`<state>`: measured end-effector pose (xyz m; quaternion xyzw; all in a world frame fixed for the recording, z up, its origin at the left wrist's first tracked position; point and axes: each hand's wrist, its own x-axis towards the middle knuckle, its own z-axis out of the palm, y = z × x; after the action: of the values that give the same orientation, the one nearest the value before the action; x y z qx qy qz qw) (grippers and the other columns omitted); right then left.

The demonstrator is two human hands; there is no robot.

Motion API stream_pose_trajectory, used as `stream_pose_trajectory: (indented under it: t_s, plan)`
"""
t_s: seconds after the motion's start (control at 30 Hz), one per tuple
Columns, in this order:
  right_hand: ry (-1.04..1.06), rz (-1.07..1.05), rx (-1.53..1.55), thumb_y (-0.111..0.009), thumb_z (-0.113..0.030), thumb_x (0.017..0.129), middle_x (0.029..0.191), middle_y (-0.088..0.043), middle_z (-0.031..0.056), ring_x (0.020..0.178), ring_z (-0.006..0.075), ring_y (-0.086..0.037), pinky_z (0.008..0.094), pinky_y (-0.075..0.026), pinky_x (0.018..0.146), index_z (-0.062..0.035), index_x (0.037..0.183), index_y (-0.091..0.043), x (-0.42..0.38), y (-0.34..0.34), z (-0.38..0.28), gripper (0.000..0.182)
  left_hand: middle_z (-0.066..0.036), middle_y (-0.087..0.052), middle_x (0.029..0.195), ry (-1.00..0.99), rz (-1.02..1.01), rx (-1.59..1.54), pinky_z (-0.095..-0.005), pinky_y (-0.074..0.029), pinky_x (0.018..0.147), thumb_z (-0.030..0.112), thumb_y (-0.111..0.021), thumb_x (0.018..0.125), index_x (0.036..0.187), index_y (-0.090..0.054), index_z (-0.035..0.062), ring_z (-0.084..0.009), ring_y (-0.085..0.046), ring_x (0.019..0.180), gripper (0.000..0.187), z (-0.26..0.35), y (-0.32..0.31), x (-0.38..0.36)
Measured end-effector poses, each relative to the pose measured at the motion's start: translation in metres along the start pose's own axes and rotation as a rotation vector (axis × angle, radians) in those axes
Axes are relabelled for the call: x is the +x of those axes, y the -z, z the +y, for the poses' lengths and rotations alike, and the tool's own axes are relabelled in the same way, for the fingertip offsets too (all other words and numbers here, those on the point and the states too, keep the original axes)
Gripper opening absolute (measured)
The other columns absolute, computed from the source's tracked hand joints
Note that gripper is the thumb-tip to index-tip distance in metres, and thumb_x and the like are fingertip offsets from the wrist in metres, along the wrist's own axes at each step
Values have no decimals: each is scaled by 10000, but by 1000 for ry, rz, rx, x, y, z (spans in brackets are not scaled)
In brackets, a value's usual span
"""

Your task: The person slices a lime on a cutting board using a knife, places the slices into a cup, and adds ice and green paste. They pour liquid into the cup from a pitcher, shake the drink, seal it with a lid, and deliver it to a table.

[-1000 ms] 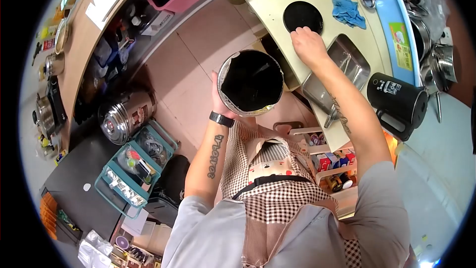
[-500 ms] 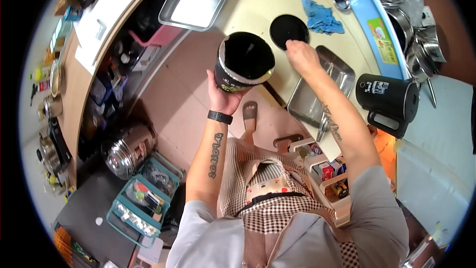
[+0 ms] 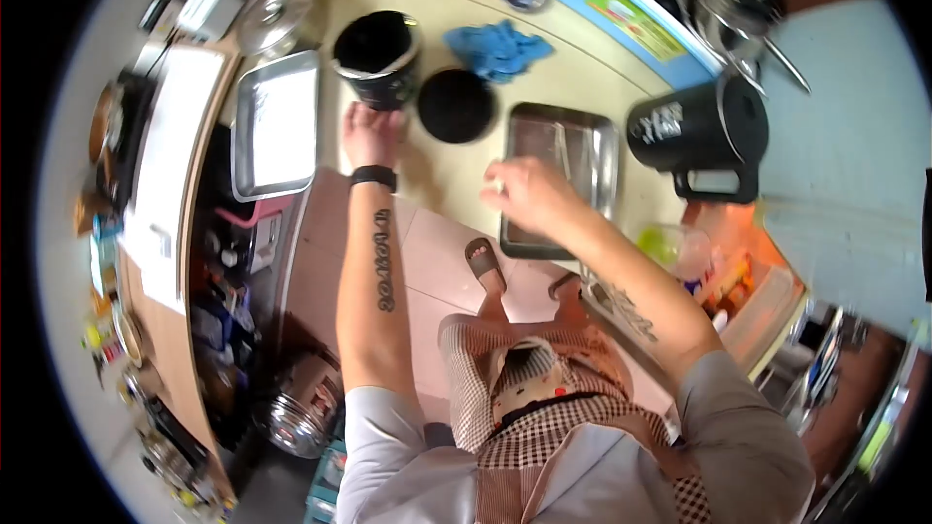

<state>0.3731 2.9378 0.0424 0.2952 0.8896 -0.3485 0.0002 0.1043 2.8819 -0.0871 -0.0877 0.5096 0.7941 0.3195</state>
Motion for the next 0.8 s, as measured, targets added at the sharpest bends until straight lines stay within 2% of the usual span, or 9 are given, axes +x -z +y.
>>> stream_pose_trajectory:
  t_s: [0.17,0.27,0.4,0.43,0.53,0.6,0.63,0.73,0.8]
  plan:
    - [-33,-48,176,-705,-231,910,857,-699,113,779,300,-696,403,-561,689,-72,964,-705,-160,11,-12,168,-172,-639,1228,69,-265,204,-425,-566,956,93,-570,1008,1469,-417,36,-323,-653,1135,489,9,23,27]
    - [-161,62,330,-715,-214,899,868,-704,119,815,300,-707,400,-574,717,-81,981,-706,-272,21,6,157,-145,-645,1200,-279,-227,679,-367,-550,882,134,-588,1010,1425,-506,23,-231,-656,1030,438,25,9,-56]
    - [-716,760,115,-765,-102,848,949,-655,71,872,227,-664,364,-545,773,-58,1074,-669,-470,26,67,250,-61,-624,1122,-311,-782,943,-311,-513,863,160,-813,851,1446,-516,29,-161,-601,1012,678,-10,-19,-231]
    - [-1030,882,-144,-750,-117,874,987,-625,86,992,238,-634,373,-513,866,-38,1121,-626,-509,38,75,288,-87,-619,1190,-241,-903,895,-355,-525,924,143,-877,760,1486,-465,23,-197,-612,1073,843,-30,-41,-278]
    - [-1371,1151,-631,-666,-374,968,1149,-637,122,1122,290,-599,401,-486,937,-32,1348,-580,-626,24,133,519,-275,-463,1475,-494,-1287,954,-473,-419,1124,248,-948,670,1558,-250,-13,-423,-478,1344,1158,-95,-93,-335]
    - [-1492,1316,834,-540,-587,991,1385,-577,123,1259,309,-538,444,-463,1011,-68,1483,-495,-643,28,126,716,-294,-434,1488,-478,-1271,909,-450,-395,1153,211,-984,571,1552,-220,-48,-432,-459,1364,1269,-130,-120,-360]
    - [-1568,1395,1123,-458,-706,974,1516,-494,113,1347,304,-478,476,-435,1067,-90,1525,-449,-623,29,112,826,-293,-435,1488,-474,-1244,895,-446,-393,1154,203,-986,560,1551,-218,-53,-435,-459,1364,1279,-146,-124,-366]
    - [-1158,1279,1243,-393,-689,1006,1519,-498,116,1373,305,-470,473,-400,1119,-100,1576,-365,-658,-3,137,821,-258,-524,1413,-471,-1155,867,-437,-452,1096,214,-972,580,1491,-350,-31,-414,-544,1284,1130,-178,-129,-376]
    - [-1158,1052,1297,-360,-692,1016,1571,-439,126,1405,297,-453,469,-386,1144,-81,1591,-327,-649,8,129,840,-236,-571,1364,-432,-1100,917,-433,-486,1056,223,-961,599,1445,-425,-8,-402,-588,1232,1028,-189,-126,-387]
